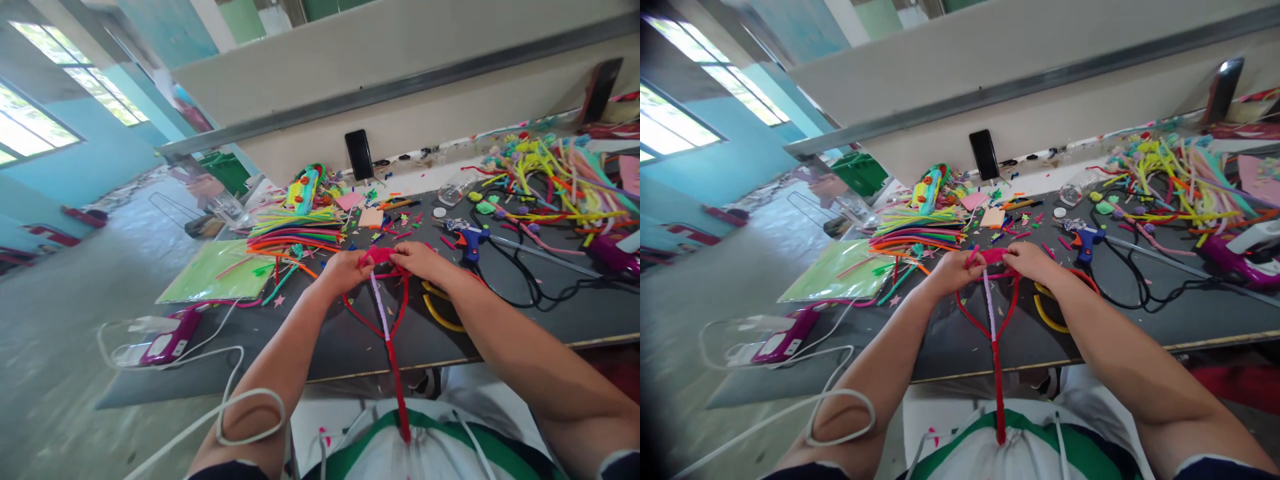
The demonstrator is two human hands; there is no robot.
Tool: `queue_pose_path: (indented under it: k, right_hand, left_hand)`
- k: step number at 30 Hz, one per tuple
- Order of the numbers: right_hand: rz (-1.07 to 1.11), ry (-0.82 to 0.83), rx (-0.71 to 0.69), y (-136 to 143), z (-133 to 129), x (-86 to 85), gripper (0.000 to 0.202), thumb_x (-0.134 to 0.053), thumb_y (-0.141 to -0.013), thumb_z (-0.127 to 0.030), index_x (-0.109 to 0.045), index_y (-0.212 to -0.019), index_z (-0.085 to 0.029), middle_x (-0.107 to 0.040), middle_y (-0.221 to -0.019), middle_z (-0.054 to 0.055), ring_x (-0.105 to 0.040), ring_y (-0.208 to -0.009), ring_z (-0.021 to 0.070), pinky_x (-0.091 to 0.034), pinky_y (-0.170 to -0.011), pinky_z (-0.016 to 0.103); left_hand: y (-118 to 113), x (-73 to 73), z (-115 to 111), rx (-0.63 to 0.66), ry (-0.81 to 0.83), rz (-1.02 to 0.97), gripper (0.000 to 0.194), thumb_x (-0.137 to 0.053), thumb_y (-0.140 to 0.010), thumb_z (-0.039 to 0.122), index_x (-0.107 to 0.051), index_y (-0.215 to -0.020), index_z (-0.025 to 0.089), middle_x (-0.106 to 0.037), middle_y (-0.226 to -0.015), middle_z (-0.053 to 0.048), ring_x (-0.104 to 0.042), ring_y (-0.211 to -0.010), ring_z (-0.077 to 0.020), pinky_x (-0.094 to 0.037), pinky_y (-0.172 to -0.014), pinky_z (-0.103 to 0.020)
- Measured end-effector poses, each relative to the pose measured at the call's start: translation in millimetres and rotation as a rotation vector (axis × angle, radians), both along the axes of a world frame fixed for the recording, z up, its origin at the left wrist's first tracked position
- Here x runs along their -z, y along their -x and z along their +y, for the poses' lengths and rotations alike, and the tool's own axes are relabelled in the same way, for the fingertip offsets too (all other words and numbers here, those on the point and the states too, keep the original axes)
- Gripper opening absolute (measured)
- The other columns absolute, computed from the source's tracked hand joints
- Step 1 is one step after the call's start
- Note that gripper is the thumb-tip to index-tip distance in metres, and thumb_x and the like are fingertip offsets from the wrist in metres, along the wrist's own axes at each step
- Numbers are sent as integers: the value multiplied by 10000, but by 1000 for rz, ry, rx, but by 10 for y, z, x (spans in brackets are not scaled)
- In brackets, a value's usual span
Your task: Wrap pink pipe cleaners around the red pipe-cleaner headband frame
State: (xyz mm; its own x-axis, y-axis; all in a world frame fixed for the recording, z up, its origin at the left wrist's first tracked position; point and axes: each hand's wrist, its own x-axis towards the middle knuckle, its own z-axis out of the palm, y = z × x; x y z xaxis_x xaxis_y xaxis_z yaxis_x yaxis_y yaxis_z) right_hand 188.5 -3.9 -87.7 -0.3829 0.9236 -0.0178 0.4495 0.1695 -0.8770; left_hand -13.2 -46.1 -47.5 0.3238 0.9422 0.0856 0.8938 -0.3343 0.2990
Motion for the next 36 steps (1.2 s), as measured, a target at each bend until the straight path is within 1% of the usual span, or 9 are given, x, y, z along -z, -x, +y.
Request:
queue_pose_path:
  k: [5,10,13,17,20,25,28,31,36]
  right_hand:
    - [233,246,3,25,-31,1,119,-581,-798,-231,-586,-693,-178,-661,-629,-2,-573,-503,108,-440,-479,205]
    - [307,322,-2,41,-70,-42,135,-542,-812,-183,-573,-683,-160,-673,-632,9,-609,-535,112,-490,-531,213]
    - [231,313,38,32,-71,-54,134,-570,-800,-207,-563,-672,-168,-653,-608,3,-590,-491,117,-481,-479,224]
    - [144,281,-4,30,-46,-5,150,-581,-809,-251,-544,-680,-183,-638,-605,7,-629,-536,139,-468,-454,212]
    - [10,139,-44,10,-41,32,162,-548,-832,-298,-564,-708,-196,-650,-620,17,-637,-564,155,-472,-492,234]
    - [-238,-472,10,-47,-75,-51,158,-610,-788,-284,-698,-894,-208,-698,-907,69,-636,-842,195,-473,-726,295]
    - [-20,-525,-35,-24,-86,-107,213,-617,-788,-261,-720,-972,-226,-697,-932,52,-628,-839,172,-471,-749,282]
    - [228,-448,-102,29,-96,-103,152,-619,-793,-279,-742,-853,-213,-692,-830,32,-625,-792,152,-478,-734,267]
    - [446,-160,-10,83,-148,-108,234,-584,-819,-366,-714,-896,-187,-588,-557,-23,-506,-443,100,-423,-453,236]
  left_hand:
    - [-134,24,-103,91,-64,241,305,-448,-869,408,-665,-1017,251,-704,-865,-41,-633,-799,-178,-414,-678,-247]
    - [-366,24,-175,148,-10,407,317,-430,-872,392,-681,-943,211,-696,-811,-91,-634,-765,-208,-421,-685,-283]
    - [-272,67,-132,94,-18,293,298,-451,-860,384,-697,-850,215,-686,-763,-63,-609,-725,-193,-401,-652,-272]
    - [-51,121,-58,-67,50,-130,331,-529,-813,455,-705,-785,176,-609,-624,5,-520,-609,-125,-350,-581,-221]
    - [4,131,-40,-128,74,-308,349,-553,-790,468,-708,-791,155,-532,-559,31,-446,-553,-101,-302,-538,-212]
    - [-99,84,-36,-83,18,-157,325,-548,-790,460,-688,-693,183,-540,-552,17,-434,-540,-105,-262,-522,-226]
    - [-169,48,-17,-68,21,-73,289,-528,-802,422,-702,-729,203,-599,-603,0,-486,-561,-119,-288,-530,-225]
    - [-203,28,-9,-67,27,-30,287,-530,-801,421,-716,-774,204,-648,-659,-19,-550,-611,-140,-331,-553,-224]
    - [-155,7,-46,-10,18,-150,390,-565,-794,458,-674,-1108,256,-713,-845,-7,-621,-740,-160,-407,-635,-218]
